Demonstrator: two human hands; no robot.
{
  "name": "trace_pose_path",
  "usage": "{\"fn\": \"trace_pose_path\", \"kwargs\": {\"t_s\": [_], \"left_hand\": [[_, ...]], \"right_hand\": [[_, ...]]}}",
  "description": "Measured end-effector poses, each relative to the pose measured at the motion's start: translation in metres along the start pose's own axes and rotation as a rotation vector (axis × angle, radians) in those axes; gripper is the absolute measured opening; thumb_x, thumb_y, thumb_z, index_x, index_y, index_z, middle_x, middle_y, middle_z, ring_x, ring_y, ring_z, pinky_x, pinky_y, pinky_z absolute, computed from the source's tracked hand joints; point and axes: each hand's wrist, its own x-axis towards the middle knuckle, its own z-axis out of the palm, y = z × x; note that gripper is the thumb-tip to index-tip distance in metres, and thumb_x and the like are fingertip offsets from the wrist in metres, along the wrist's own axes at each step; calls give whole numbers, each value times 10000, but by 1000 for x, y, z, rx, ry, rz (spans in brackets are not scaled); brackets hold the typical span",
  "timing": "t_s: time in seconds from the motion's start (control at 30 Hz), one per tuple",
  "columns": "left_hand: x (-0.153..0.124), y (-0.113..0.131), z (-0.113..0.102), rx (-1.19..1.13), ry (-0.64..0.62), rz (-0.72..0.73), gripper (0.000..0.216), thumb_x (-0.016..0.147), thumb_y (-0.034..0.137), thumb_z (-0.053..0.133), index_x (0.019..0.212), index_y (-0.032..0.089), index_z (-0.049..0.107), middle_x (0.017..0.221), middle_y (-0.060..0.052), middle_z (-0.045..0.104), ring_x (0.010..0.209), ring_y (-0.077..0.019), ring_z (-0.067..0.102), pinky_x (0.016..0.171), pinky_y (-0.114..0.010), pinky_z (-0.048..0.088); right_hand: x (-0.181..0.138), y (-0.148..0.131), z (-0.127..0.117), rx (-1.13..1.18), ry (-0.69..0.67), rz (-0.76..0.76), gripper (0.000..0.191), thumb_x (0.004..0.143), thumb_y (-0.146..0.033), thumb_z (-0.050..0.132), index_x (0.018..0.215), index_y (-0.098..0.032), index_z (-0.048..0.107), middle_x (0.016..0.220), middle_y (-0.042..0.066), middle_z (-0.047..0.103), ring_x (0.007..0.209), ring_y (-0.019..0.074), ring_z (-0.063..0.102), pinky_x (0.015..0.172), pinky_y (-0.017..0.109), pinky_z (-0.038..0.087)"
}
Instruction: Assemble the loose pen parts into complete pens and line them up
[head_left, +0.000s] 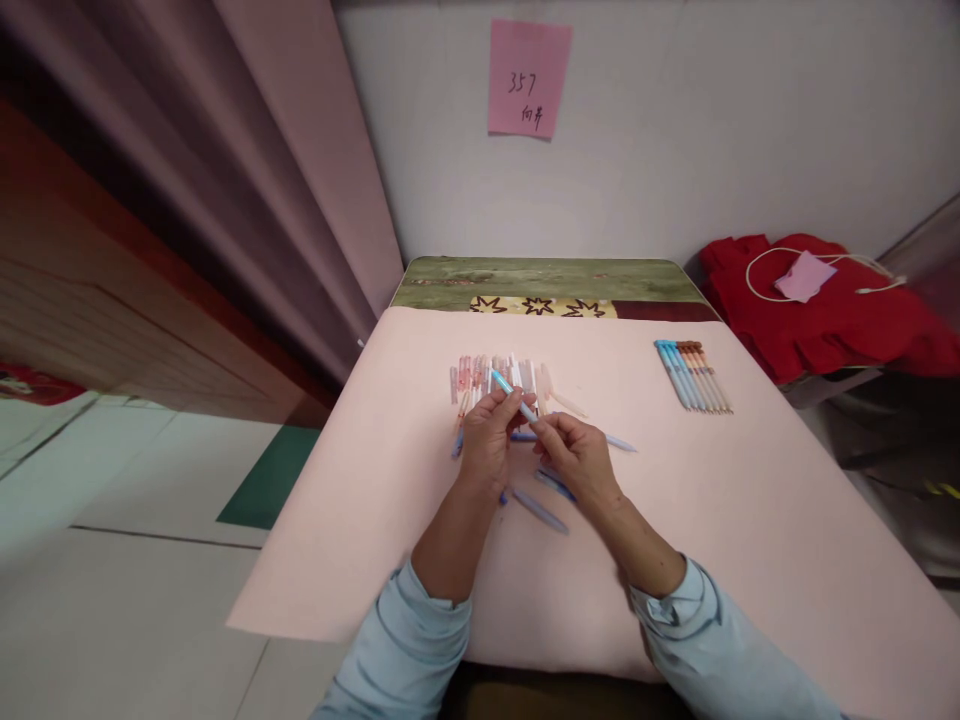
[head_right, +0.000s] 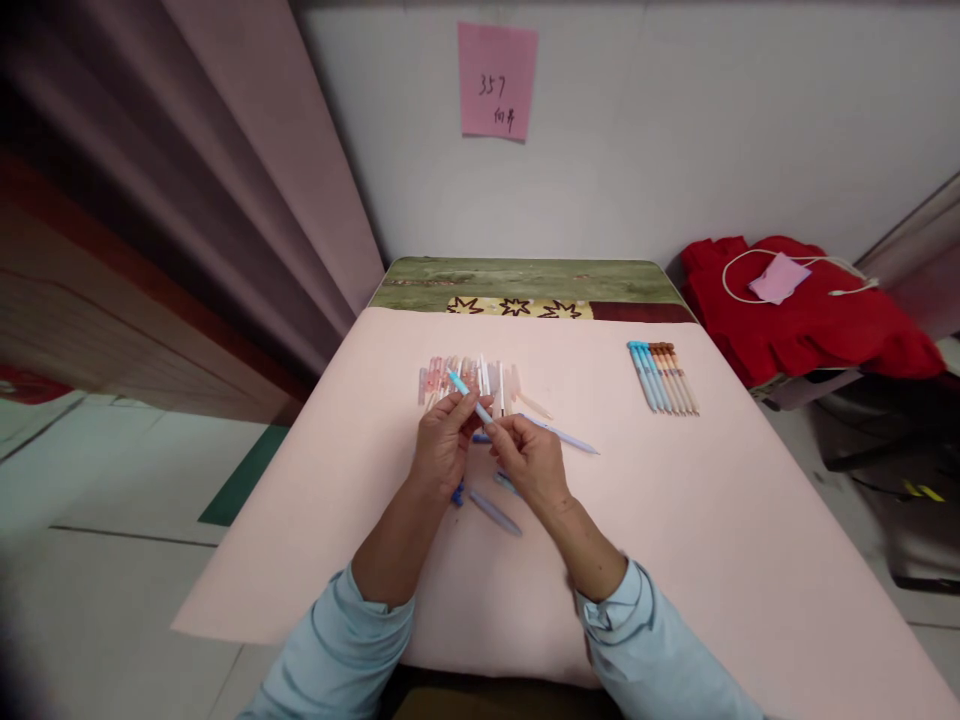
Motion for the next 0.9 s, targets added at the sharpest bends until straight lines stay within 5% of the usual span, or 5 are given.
{"fn": "trace_pose_path", "kwargs": {"t_s": [0.13,0.37,0.6,0.9], "left_hand": [[-3,-1,2,51,-1,1,239,677,316,811,787,129,713,774,-55,729,637,-104,615,606,-217,450],[-3,0,0,83,-57,20,224,689,324,798,778,132,724,755,-58,727,630,-111,614,603,-223,459],[-6,-1,5,136,-8,7,264,651,321,822,787,124,710,773,-69,740,618,-107,617,626,-226,471],[-4,1,5,186,-65,23,324,653,361,820,846,123,716,792,-83,740,611,-124,618,596,-243,473]], "right_hand": [[-1,-1,2,31,81,3,296,776,-464,741,851,-184,680,634,-14,633,515,103,516,479,211,414],[-2,-5,1,123,-4,45,312,824,-485,679,808,-175,660,630,10,648,538,121,568,515,229,468],[0,1,1,54,95,1,309,758,-473,753,805,-182,662,622,-3,638,516,107,532,471,209,428],[-1,-4,-1,74,28,-6,334,818,-515,682,807,-181,671,660,23,671,573,144,593,553,255,485]]}}
